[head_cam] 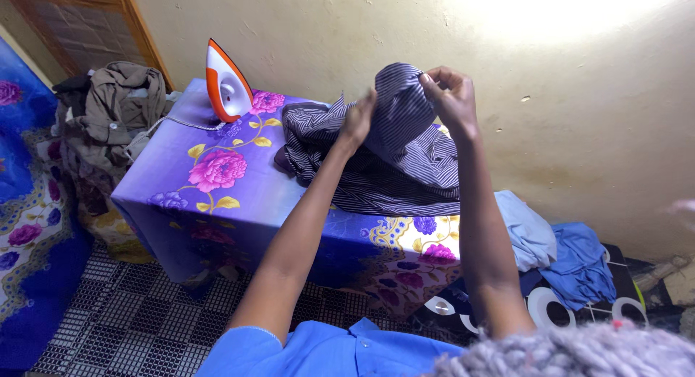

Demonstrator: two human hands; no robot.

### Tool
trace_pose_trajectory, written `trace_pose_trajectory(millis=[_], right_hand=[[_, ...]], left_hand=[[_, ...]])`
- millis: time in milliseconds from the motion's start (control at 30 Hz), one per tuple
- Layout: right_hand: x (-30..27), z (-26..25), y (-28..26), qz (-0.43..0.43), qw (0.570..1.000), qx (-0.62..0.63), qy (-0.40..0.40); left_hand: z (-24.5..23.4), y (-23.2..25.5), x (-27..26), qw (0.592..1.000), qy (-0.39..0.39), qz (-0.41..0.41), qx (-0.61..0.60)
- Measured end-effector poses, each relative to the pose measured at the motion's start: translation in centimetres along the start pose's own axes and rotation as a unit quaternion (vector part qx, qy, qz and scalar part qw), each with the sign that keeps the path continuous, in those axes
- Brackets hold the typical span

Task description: The person buttons a striped shirt on a floral-patterned table. They align the placket, insert buttons through buttonholes, and smooth the fabric. An iron is visible on the table but not used.

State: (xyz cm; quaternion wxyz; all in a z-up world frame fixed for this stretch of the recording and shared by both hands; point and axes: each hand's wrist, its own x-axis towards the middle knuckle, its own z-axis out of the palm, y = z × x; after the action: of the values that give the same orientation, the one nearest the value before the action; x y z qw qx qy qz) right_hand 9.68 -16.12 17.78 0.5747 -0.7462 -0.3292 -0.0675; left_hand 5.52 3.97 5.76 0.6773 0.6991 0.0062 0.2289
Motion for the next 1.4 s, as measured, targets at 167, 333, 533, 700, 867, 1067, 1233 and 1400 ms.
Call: trace_pose_trajectory(millis=[167,333,533,700,867,1067,1233,1400], right_hand=[[1.4,-2.0,-1.8,-0.163,0.976,-0.111,0.096],[-0.8,-2.7,-3.1,-0.264,0.853,-0.401,0.206],[0.5,-1.8,0.2,-0.055,0.913,-0.379,0.14],[1.1,0.2,0.7,0.003,0.983,-0.171,0.07],[-0.4,0.8,-0.5,-0.043,0.97,-0.219,0.094],[-1.1,-0.2,8.0,0.105,0.968,-0.222,0.06],[-0.1,-0.3,16.0,0.146,0.981,0.112,0.053],[1.4,0.2,16.4,0.25,0.921,0.272,0.12]], left_hand=[[-1.3,-4.5,-5.1,0.864,-0.023,0.083,0.495],[-4.5,-3.9,-5.2,0.863,0.201,0.093,0.454],[-0.4,4.7,-2.2,0.858,0.316,0.125,0.384],[6.5,5.4,-2.7,0.954,0.145,0.04,0.26],[6.9,0.6,-1.0,0.963,0.202,0.006,0.176],[5.2,-8.2,5.3,0.921,0.177,-0.159,-0.308],[3.1,-8.2,3.6,0.794,-0.03,-0.226,-0.564],[2.4,1.8,-1.7,0.975,0.202,-0.089,-0.034]])
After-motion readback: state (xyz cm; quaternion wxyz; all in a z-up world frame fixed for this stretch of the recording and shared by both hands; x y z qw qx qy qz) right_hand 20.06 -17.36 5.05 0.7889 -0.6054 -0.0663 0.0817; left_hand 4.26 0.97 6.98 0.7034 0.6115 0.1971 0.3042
